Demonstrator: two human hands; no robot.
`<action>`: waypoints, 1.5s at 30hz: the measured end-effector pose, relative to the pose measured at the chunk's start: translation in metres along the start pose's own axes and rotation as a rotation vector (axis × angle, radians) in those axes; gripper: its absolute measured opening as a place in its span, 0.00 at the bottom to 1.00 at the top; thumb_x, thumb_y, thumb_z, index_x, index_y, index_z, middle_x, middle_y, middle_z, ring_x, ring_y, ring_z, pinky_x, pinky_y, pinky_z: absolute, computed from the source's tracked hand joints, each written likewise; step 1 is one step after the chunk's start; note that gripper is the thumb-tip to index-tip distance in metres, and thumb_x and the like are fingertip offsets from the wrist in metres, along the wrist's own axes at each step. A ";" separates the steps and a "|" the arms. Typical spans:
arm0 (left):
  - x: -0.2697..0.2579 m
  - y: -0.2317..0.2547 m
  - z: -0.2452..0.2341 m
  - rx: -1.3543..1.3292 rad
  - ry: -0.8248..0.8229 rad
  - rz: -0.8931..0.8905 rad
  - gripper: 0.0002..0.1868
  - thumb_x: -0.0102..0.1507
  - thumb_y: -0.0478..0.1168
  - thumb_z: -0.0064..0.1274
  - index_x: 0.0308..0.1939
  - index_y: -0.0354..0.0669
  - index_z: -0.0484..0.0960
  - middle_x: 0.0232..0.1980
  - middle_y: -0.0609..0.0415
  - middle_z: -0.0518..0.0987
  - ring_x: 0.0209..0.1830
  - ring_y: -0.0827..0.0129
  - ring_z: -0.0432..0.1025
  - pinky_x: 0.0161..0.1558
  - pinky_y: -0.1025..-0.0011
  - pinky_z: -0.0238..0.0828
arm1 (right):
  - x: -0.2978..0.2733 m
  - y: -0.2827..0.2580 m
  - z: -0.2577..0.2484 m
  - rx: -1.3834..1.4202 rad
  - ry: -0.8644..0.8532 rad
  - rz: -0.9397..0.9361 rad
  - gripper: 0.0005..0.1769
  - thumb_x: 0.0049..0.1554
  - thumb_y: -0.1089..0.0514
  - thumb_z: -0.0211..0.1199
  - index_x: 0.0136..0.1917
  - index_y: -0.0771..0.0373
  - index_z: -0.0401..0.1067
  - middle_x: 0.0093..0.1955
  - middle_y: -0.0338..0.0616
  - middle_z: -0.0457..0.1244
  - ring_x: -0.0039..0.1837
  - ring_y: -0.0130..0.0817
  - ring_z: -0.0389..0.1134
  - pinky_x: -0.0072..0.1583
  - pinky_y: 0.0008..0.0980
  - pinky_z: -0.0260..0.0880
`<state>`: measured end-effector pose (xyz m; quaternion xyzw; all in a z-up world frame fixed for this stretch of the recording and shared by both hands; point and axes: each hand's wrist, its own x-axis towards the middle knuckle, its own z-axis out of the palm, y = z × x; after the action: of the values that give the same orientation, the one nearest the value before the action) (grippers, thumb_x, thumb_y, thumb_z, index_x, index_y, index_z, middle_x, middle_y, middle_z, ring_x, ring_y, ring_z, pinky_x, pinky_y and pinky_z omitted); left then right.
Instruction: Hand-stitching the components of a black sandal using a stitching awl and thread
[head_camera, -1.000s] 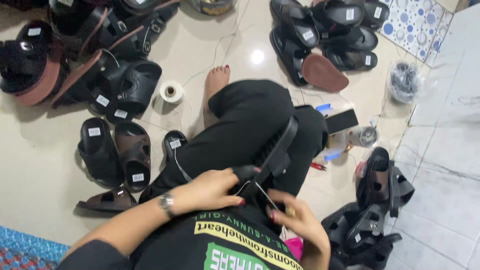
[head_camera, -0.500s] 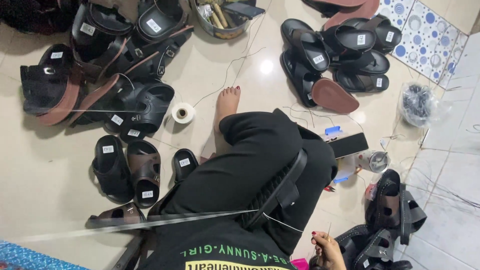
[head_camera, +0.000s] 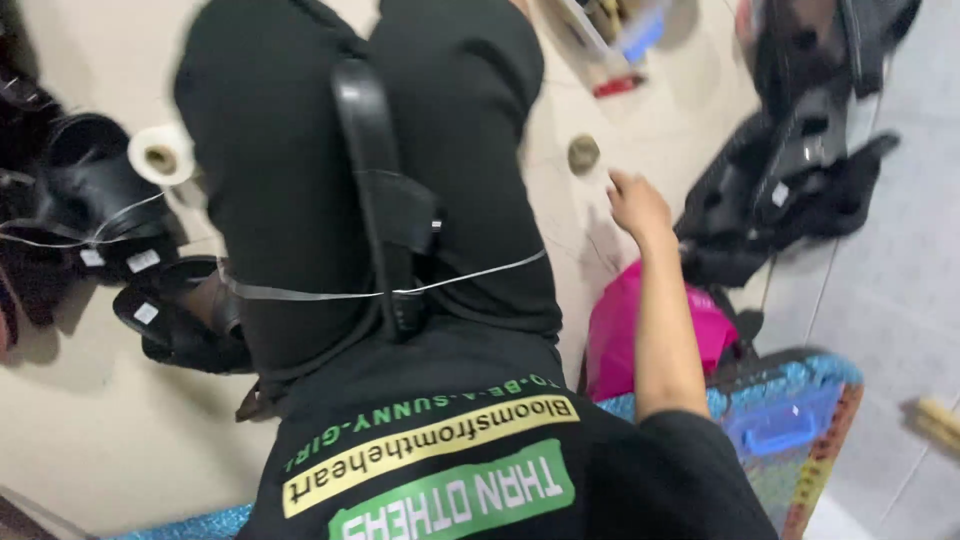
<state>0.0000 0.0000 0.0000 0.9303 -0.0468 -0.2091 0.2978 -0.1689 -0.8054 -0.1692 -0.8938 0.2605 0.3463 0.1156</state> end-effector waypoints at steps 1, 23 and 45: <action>0.011 0.044 0.022 -0.008 0.014 0.010 0.07 0.85 0.27 0.54 0.60 0.19 0.76 0.54 0.35 0.76 0.48 0.56 0.70 0.51 0.65 0.68 | 0.010 -0.005 0.005 0.010 -0.010 0.012 0.21 0.65 0.48 0.53 0.69 0.51 0.71 0.57 0.63 0.67 0.60 0.63 0.70 0.58 0.61 0.70; 0.058 0.318 0.085 0.199 -0.127 0.679 0.64 0.40 0.65 0.75 0.75 0.39 0.69 0.81 0.35 0.50 0.79 0.38 0.32 0.73 0.40 0.21 | -0.218 -0.243 -0.180 -0.085 0.273 -1.072 0.29 0.59 0.55 0.65 0.73 0.43 0.68 0.34 0.37 0.49 0.26 0.32 0.50 0.29 0.33 0.55; 0.073 0.285 0.117 0.350 0.177 0.854 0.63 0.50 0.92 0.47 0.78 0.60 0.77 0.85 0.61 0.58 0.85 0.59 0.29 0.81 0.53 0.07 | -0.206 -0.282 -0.179 0.000 0.292 -1.185 0.21 0.55 0.64 0.73 0.62 0.61 0.78 0.27 0.36 0.48 0.26 0.29 0.48 0.28 0.31 0.51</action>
<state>0.0278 -0.3113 0.0511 0.8783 -0.4343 0.0232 0.1987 -0.0436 -0.5591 0.1100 -0.9248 -0.2681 0.0969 0.2519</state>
